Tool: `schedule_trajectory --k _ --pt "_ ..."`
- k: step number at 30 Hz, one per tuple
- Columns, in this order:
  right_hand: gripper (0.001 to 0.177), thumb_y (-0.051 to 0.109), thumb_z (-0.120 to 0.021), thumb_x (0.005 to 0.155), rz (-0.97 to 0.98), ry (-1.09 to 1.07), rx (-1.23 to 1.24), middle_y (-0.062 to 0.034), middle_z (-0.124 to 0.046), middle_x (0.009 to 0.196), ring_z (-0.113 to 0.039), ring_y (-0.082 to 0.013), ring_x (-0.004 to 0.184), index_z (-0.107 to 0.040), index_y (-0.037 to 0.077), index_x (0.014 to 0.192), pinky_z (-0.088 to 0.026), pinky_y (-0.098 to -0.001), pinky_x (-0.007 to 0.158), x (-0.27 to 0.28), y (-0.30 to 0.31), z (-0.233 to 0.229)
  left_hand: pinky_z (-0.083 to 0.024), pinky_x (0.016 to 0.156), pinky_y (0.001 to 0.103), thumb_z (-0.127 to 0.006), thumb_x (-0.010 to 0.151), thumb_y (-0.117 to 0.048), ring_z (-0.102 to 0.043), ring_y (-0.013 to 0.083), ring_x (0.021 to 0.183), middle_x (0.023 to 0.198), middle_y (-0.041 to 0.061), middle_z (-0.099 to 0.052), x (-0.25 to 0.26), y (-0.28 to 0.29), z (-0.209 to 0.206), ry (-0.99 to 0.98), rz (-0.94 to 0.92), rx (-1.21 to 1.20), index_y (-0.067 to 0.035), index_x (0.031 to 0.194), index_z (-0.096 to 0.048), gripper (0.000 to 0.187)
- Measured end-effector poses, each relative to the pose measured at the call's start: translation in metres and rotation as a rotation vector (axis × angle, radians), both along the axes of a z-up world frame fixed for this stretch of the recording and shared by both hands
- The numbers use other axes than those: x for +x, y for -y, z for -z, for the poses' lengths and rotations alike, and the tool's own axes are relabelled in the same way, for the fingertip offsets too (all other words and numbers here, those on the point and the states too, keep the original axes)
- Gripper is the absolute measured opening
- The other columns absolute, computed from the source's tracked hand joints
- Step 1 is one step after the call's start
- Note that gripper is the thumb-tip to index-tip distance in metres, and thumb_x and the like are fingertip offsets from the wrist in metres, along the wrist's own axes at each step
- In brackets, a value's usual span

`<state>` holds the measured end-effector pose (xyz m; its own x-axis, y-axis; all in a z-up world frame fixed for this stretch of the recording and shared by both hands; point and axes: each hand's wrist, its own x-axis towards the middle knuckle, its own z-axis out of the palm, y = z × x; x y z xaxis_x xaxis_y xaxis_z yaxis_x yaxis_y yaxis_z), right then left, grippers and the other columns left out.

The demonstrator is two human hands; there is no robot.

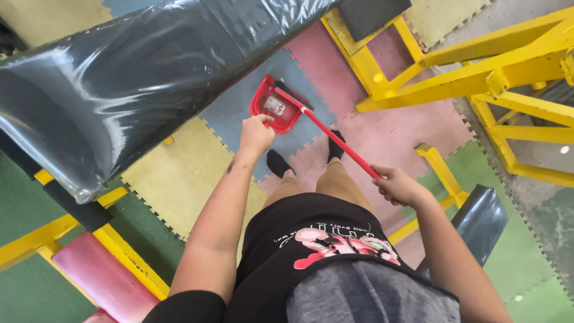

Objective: Sweeping the floor using a small hand broom and a dustpan in a gym.

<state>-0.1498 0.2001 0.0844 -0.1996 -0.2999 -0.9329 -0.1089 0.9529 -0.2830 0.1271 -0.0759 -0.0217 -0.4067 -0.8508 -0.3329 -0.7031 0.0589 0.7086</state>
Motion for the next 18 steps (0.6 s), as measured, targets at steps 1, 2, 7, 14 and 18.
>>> schedule_trajectory --k 1,2,7,14,18 --pt "0.057 0.022 -0.06 0.094 -0.009 -0.001 -0.001 -0.0021 -0.052 0.067 -0.045 -0.0133 0.047 -0.053 0.032 0.15 -0.037 -0.0318 0.041 -0.012 -0.027 0.032 -0.056 0.089 0.04 -0.065 0.076 -0.006 -0.073 0.0358 0.092 0.094 0.023 -0.075 0.0 -0.002 0.003 -0.001 -0.009 -0.001 -0.008 0.101 -0.08 0.03" --pt "0.059 0.02 -0.062 0.092 -0.247 -0.146 -0.163 0.0003 -0.054 0.069 -0.047 -0.0101 0.051 -0.053 0.031 0.15 -0.038 -0.0277 0.046 -0.023 -0.053 0.065 -0.056 0.089 0.039 -0.064 0.075 -0.005 -0.073 0.0356 0.091 0.093 0.023 -0.075 0.0 -0.003 0.006 -0.019 -0.023 -0.026 -0.008 0.1 -0.081 0.031" --pt "0.063 0.02 -0.069 0.087 -0.662 -0.426 -0.506 0.0024 -0.06 0.074 -0.055 -0.0074 0.06 -0.059 0.028 0.149 -0.043 -0.0258 0.057 -0.067 -0.1 0.127 -0.058 0.083 0.038 -0.059 0.075 -0.004 -0.075 0.0321 0.083 0.087 0.021 -0.075 -0.004 -0.008 -0.02 -0.001 -0.126 0.112 -0.01 0.105 -0.079 0.037" --pt "0.056 0.018 -0.059 0.095 -0.113 -0.008 0.026 -0.0037 -0.054 0.07 -0.045 -0.0136 0.05 -0.054 0.027 0.151 -0.037 -0.0304 0.044 -0.086 -0.035 0.007 -0.057 0.084 0.039 -0.06 0.075 -0.003 -0.074 0.0339 0.085 0.09 0.022 -0.074 -0.012 -0.067 0.008 -0.067 -0.164 -0.044 -0.009 0.102 -0.081 0.034" --pt "0.059 0.017 -0.057 0.095 0.038 0.157 -0.056 -0.0011 -0.05 0.07 -0.04 -0.0101 0.049 -0.05 0.021 0.153 -0.033 -0.0279 0.041 -0.142 -0.064 0.044 -0.056 0.086 0.041 -0.06 0.075 -0.002 -0.072 0.0354 0.085 0.088 0.024 -0.074 -0.029 -0.114 -0.002 0.043 -0.222 -0.037 -0.011 0.103 -0.082 0.037"
